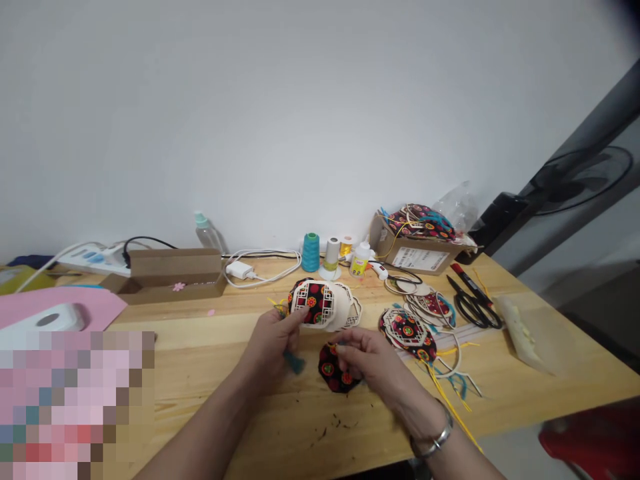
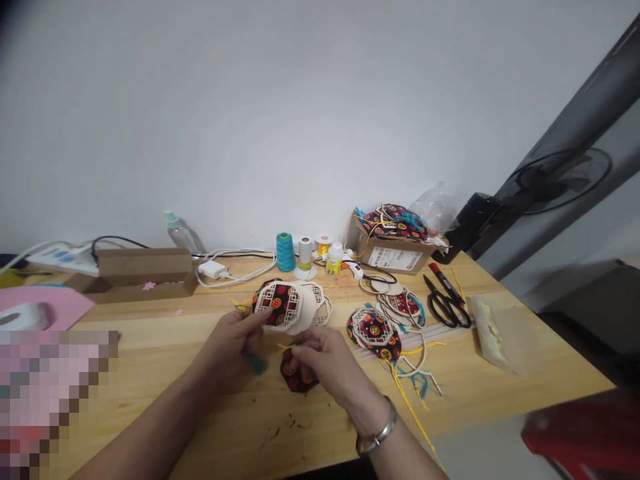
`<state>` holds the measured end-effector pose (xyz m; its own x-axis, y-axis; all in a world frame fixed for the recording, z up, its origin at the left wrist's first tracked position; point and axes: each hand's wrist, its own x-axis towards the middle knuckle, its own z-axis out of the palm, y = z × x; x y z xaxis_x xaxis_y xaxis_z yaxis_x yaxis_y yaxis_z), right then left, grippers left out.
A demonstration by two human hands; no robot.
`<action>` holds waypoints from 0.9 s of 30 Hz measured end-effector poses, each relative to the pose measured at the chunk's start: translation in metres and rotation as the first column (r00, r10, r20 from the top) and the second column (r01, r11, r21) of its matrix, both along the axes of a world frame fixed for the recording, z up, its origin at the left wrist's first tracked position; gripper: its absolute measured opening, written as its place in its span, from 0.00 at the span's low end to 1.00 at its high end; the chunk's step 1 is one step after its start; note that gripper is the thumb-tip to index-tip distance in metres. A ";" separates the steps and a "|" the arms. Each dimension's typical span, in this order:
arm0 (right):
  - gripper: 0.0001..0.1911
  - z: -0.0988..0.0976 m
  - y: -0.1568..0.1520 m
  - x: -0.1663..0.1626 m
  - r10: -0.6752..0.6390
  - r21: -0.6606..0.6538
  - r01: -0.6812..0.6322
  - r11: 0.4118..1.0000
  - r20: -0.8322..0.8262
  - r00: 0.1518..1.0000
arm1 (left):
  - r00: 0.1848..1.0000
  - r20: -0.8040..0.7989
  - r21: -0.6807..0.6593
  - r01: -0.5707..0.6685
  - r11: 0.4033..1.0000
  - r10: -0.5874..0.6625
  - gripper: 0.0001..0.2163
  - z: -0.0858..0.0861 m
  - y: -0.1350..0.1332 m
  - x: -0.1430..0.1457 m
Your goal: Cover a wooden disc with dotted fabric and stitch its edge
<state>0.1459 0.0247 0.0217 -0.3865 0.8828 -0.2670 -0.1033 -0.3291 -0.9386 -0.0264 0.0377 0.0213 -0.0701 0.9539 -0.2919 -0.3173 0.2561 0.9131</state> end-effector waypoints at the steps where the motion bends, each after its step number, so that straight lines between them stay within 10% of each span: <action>1: 0.11 -0.001 -0.001 0.001 -0.025 0.006 0.025 1.000 0.037 0.999 | 1.000 -0.012 0.001 -0.018 1.000 0.018 0.18 0.000 0.001 -0.002; 11: 0.11 -0.004 0.002 -0.001 -0.350 0.135 0.340 0.931 0.059 0.935 | 0.997 -0.025 0.027 -0.072 0.997 0.072 0.12 0.009 -0.006 0.001; 16: 0.11 0.001 -0.014 -0.030 -0.489 0.747 0.214 0.630 0.167 0.856 | 0.971 0.129 -0.045 0.209 0.977 -0.202 0.20 0.001 -0.019 0.021; 20: 0.13 0.001 -0.024 -0.027 -0.512 0.853 -0.025 0.521 0.336 0.790 | 0.956 0.202 -0.057 0.230 0.972 -0.214 0.19 -0.001 -0.019 0.019; 24: 0.20 0.001 -0.019 0.021 -0.663 0.851 -0.238 0.469 0.517 0.542 | 0.955 0.251 -0.035 0.174 0.984 -0.160 0.16 0.001 -0.013 0.011; 27: 0.27 -0.001 -0.011 0.065 -0.674 0.700 -0.370 0.611 0.705 0.221 | 0.948 0.286 -0.017 0.155 0.988 -0.143 0.16 0.003 -0.010 0.008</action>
<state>0.2106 0.0139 0.0210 -0.1714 0.9107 0.3757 0.9458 0.2589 -0.1960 -0.0187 0.0275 0.0248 0.1626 0.9346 -0.3164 -0.5165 0.3539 0.7798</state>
